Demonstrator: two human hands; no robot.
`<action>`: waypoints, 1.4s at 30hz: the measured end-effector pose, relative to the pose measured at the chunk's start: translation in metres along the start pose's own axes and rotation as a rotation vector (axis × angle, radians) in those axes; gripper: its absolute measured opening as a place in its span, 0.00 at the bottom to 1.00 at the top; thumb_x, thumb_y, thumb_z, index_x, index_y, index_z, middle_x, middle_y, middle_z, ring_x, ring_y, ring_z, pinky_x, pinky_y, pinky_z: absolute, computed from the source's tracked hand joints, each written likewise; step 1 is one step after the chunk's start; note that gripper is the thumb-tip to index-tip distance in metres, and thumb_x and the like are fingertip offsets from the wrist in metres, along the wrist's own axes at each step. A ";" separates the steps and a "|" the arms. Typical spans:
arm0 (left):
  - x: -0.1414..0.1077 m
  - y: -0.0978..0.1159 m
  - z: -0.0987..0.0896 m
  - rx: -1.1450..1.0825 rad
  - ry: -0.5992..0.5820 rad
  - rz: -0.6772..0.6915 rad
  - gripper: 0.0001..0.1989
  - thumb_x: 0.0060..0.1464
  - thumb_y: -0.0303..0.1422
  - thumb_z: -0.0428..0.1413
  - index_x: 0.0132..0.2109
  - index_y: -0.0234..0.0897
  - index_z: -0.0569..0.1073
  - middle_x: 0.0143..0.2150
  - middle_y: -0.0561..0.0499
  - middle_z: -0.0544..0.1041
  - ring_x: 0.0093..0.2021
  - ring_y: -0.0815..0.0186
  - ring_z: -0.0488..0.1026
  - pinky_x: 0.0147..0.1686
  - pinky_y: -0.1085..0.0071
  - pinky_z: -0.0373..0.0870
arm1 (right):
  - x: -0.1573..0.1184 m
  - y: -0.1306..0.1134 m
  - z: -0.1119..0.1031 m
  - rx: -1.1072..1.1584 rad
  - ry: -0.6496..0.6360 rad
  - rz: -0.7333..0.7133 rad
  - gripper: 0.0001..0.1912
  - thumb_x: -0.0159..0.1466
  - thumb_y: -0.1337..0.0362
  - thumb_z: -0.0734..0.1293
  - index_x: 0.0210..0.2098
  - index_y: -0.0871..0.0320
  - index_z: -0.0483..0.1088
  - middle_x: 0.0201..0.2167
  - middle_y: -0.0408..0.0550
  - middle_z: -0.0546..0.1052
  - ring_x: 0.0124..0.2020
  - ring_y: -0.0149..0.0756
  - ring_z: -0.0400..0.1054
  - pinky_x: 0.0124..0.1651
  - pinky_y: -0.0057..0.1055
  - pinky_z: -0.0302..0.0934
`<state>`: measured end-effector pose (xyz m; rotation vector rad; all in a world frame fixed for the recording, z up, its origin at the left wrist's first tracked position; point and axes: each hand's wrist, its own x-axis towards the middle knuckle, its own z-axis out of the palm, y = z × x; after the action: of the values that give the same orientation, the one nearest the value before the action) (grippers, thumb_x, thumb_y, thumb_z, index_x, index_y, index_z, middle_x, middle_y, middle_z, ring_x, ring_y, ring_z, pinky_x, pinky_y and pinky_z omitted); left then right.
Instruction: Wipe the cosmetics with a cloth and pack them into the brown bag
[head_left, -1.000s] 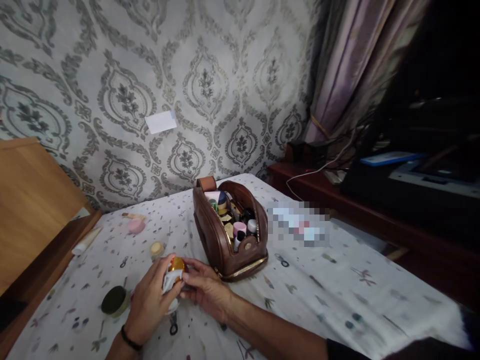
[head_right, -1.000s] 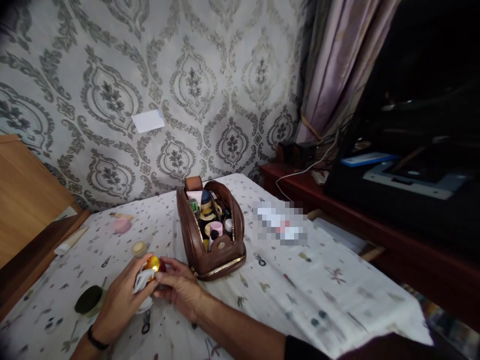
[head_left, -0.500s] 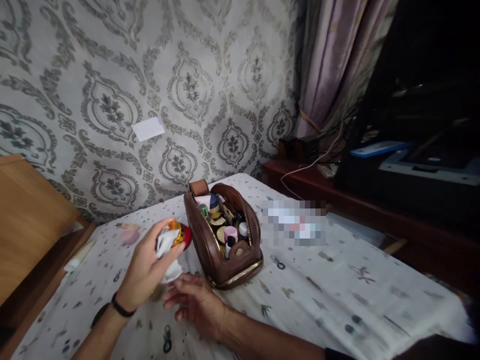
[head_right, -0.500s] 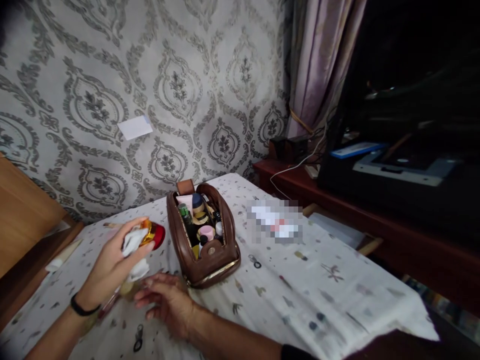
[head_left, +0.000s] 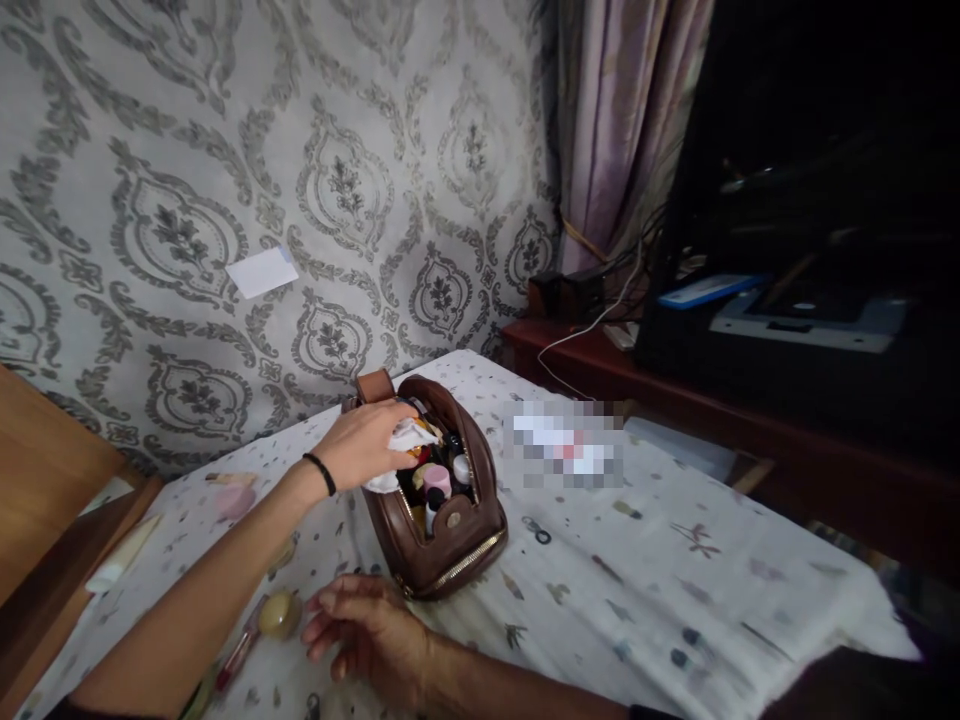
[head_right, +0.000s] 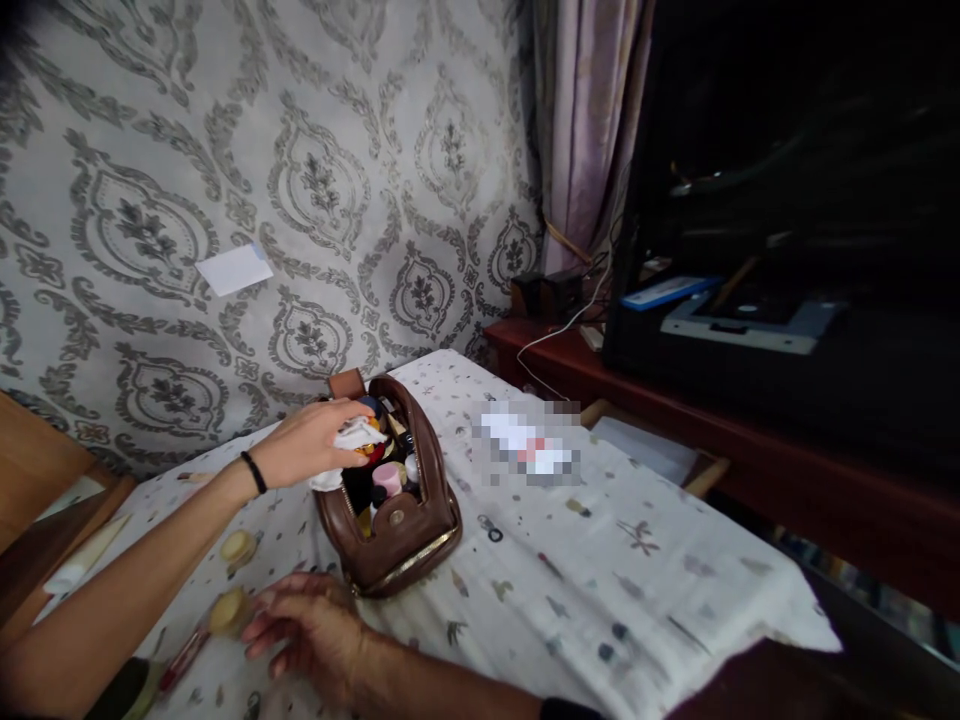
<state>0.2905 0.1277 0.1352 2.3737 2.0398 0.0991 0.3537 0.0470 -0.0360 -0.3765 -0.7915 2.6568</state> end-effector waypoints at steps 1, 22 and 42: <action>0.002 0.003 0.001 0.041 -0.028 -0.015 0.22 0.48 0.36 0.62 0.52 0.40 0.73 0.47 0.48 0.78 0.49 0.55 0.75 0.45 0.66 0.69 | 0.000 0.000 0.000 -0.004 -0.002 0.001 0.20 0.44 0.54 0.76 0.30 0.63 0.74 0.25 0.46 0.77 0.22 0.28 0.69 0.21 0.23 0.51; 0.024 0.019 0.015 0.390 -0.160 0.039 0.20 0.53 0.42 0.57 0.51 0.41 0.77 0.45 0.38 0.80 0.48 0.46 0.76 0.42 0.57 0.72 | 0.001 0.000 -0.002 -0.022 -0.013 -0.005 0.19 0.45 0.54 0.75 0.30 0.62 0.73 0.24 0.46 0.77 0.22 0.28 0.68 0.22 0.24 0.51; 0.019 0.014 0.010 0.346 -0.175 0.097 0.22 0.50 0.37 0.57 0.54 0.49 0.75 0.47 0.46 0.81 0.49 0.51 0.76 0.42 0.62 0.72 | 0.000 0.000 -0.002 -0.021 -0.036 -0.014 0.19 0.46 0.56 0.75 0.32 0.63 0.73 0.24 0.47 0.77 0.21 0.28 0.68 0.23 0.24 0.51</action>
<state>0.3073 0.1444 0.1270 2.5598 1.9962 -0.4823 0.3544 0.0484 -0.0376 -0.3275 -0.8307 2.6508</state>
